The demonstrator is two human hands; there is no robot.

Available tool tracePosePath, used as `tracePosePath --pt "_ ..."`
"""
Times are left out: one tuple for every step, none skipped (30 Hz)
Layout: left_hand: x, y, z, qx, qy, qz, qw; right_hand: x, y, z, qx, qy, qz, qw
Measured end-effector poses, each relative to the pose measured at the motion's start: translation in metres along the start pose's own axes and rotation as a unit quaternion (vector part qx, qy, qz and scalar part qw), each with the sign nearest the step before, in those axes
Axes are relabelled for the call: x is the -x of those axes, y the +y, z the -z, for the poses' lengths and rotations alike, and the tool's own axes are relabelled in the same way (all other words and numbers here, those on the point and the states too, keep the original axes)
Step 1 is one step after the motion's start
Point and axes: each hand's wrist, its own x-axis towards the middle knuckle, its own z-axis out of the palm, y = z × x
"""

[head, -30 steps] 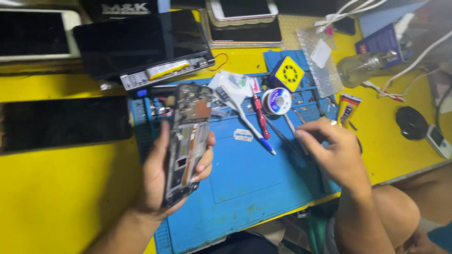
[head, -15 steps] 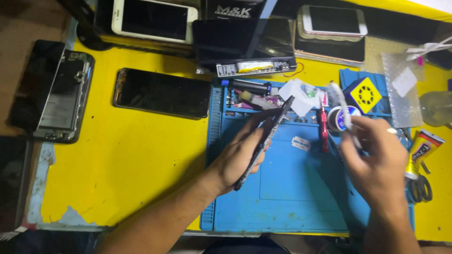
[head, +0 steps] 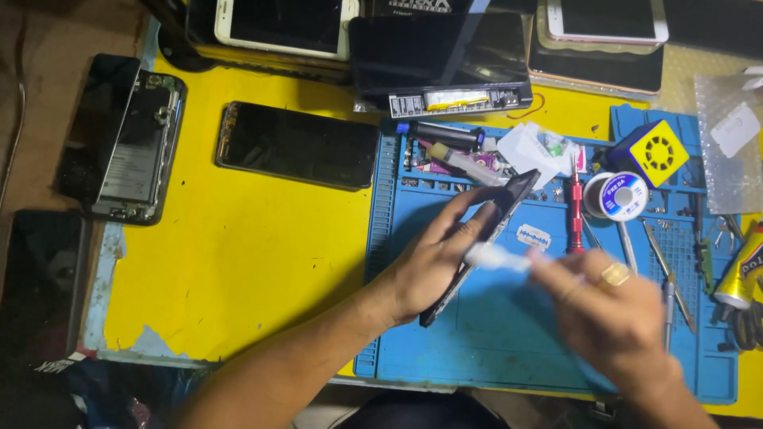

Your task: Cleaning internal components with a brush and assembling the frame of a smartphone.

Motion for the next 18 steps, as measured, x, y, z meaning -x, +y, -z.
tracePosePath --pt "0.002 0.004 -0.001 -0.002 0.004 0.009 1.000 0.003 0.011 0.003 0.057 0.028 -0.038 0.997" --pt "0.000 0.002 -0.001 -0.004 0.005 0.006 1.000 0.001 0.000 0.000 0.057 0.031 -0.036 0.997" --pt "-0.002 0.000 -0.001 -0.007 0.017 -0.023 1.000 0.000 -0.010 -0.004 0.001 -0.008 0.003 1.000" --pt "-0.003 -0.004 -0.002 -0.009 0.029 -0.047 0.998 0.001 -0.022 -0.008 -0.058 -0.049 0.039 0.996" --pt "-0.004 -0.003 -0.002 -0.010 0.029 -0.046 0.998 0.005 -0.009 -0.006 -0.059 -0.048 0.038 0.996" --pt "-0.004 -0.003 -0.002 0.014 0.023 -0.035 0.999 0.011 0.002 -0.004 -0.030 -0.027 -0.010 0.999" --pt "-0.004 -0.003 -0.002 0.037 0.018 -0.024 0.999 0.017 0.013 -0.002 0.000 -0.006 -0.058 0.998" --pt "-0.004 -0.007 -0.003 0.039 0.018 -0.024 0.999 0.015 0.003 -0.004 0.000 -0.007 -0.057 0.998" --pt "-0.004 -0.010 -0.004 0.032 0.020 -0.038 0.999 0.013 -0.006 -0.005 -0.034 -0.030 -0.031 0.998" --pt "-0.005 -0.012 -0.004 0.022 0.023 -0.052 0.998 0.010 -0.015 -0.009 -0.070 -0.050 -0.003 0.996" --pt "-0.006 -0.008 -0.001 0.020 0.025 -0.053 0.998 0.009 -0.006 -0.008 -0.071 -0.047 -0.001 0.996" --pt "-0.005 -0.008 0.000 0.004 0.026 -0.069 0.997 0.013 0.000 -0.005 -0.035 -0.041 -0.024 0.998" --pt "-0.003 -0.008 0.000 -0.011 0.028 -0.084 0.996 0.018 0.005 -0.003 0.002 -0.036 -0.046 0.998" --pt "-0.005 -0.010 -0.001 -0.010 0.028 -0.086 0.996 0.017 -0.001 -0.006 0.003 -0.037 -0.045 0.998" --pt "-0.006 -0.012 -0.002 -0.013 0.030 -0.078 0.996 0.015 -0.008 -0.008 -0.031 -0.042 -0.025 0.998" --pt "-0.007 -0.013 -0.001 -0.020 0.033 -0.071 0.997 0.012 -0.014 -0.012 -0.066 -0.045 -0.004 0.997" --pt "-0.010 -0.013 0.001 -0.022 0.034 -0.073 0.996 0.010 -0.008 -0.010 -0.066 -0.042 -0.002 0.997" --pt "-0.010 -0.017 0.002 -0.011 0.025 -0.103 0.994 0.012 -0.006 -0.008 -0.038 -0.028 -0.023 0.999"
